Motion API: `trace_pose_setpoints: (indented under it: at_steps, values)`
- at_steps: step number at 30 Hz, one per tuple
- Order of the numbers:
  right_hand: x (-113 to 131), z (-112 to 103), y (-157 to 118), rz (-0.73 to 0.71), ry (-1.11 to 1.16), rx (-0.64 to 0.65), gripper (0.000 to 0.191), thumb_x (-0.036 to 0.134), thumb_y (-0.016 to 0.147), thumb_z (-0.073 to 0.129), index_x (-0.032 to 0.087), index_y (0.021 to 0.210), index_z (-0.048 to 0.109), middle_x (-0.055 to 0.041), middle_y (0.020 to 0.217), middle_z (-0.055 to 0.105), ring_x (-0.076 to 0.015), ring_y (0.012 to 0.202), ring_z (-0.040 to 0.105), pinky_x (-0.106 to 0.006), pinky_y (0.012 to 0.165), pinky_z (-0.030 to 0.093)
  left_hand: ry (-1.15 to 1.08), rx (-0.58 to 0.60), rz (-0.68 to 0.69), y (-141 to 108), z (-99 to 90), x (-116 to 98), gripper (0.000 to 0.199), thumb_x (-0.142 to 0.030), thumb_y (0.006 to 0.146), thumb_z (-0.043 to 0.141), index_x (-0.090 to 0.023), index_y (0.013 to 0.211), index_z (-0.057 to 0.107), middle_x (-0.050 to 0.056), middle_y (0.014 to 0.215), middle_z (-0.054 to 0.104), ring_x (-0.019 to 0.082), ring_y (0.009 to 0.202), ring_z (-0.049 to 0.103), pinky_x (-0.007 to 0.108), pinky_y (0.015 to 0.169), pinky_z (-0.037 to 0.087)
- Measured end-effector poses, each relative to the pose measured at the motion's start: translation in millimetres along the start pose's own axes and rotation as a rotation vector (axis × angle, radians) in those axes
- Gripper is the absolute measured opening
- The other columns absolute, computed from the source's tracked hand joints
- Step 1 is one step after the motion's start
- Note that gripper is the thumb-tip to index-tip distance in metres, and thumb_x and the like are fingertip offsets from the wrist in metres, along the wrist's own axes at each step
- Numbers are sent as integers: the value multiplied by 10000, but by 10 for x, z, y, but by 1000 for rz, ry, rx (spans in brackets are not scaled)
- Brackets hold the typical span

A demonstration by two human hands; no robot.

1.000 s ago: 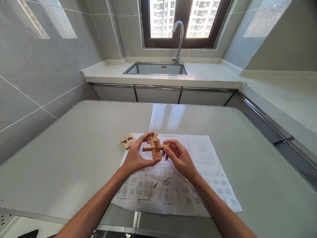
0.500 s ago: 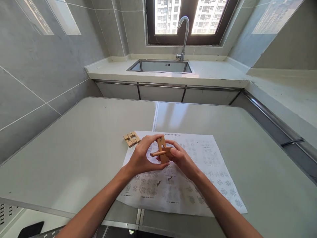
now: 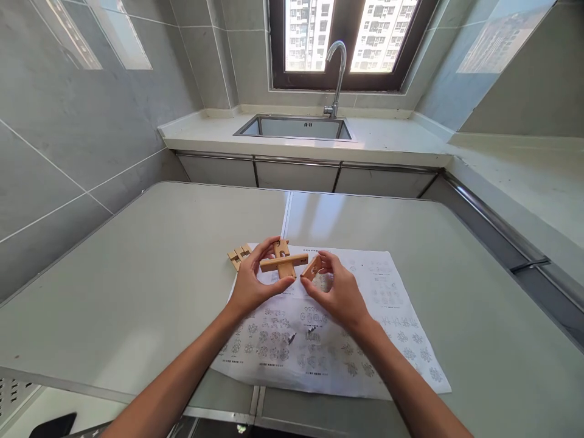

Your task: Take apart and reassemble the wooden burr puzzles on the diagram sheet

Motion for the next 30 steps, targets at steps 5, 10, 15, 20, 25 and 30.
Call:
trace_pose_setpoints:
  at_steps: [5, 10, 15, 20, 25, 30]
  values:
    - [114, 135, -67, -344, -251, 162, 593, 342, 832, 785, 234, 1372, 564, -153, 1274, 690, -371, 1195, 628, -575, 1014, 543, -212, 57, -91, -3, 78, 83, 801, -493, 735, 891, -197, 1422, 604, 145, 1401, 694, 348, 1342, 619, 479, 1172, 468]
    - [74, 180, -73, -376, -320, 174, 474, 334, 860, 766, 226, 1296, 616, -170, 1347, 658, -388, 1265, 574, -602, 1065, 504, -226, 77, -107, -20, 110, 136, 819, -486, 712, 915, -187, 1413, 614, 144, 1415, 685, 352, 1376, 597, 460, 1194, 452]
    - [76, 85, -26, -261, -98, 104, 405, 381, 939, 724, 254, 1312, 630, -146, 1406, 645, -353, 1341, 561, -584, 1128, 473, -184, 54, -143, -13, 102, 131, 787, -523, 744, 886, -193, 1409, 623, 134, 1414, 684, 351, 1364, 601, 460, 1177, 462]
    - [135, 13, 10, -51, 271, 151, 291, 454, 1022, 613, 254, 1221, 684, -76, 1149, 769, -257, 1033, 725, -445, 976, 579, -126, 70, -171, -13, 130, 141, 765, -535, 744, 877, -196, 1388, 640, 128, 1381, 701, 347, 1334, 622, 463, 1171, 467]
    - [201, 47, 7, 7, 438, 218, 328, 541, 1010, 624, 222, 1009, 702, -44, 877, 759, -219, 815, 726, -380, 809, 600, -109, 127, -184, -30, 178, 151, 726, -487, 754, 869, -206, 1384, 641, 118, 1355, 718, 341, 1312, 642, 459, 1171, 471]
    - [229, 55, 6, 35, 512, 244, 345, 559, 989, 654, 217, 967, 691, -28, 793, 729, -195, 728, 690, -352, 726, 579, -133, 145, -194, -16, 185, 135, 739, -528, 757, 860, -193, 1376, 637, 124, 1316, 739, 347, 1282, 668, 460, 1131, 513]
Point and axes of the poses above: each hand's wrist, its own y-axis towards the middle knuckle, its own z-axis out of the palm, x = y × z, the point moved 4 cm from there along y, towards the middle knuckle
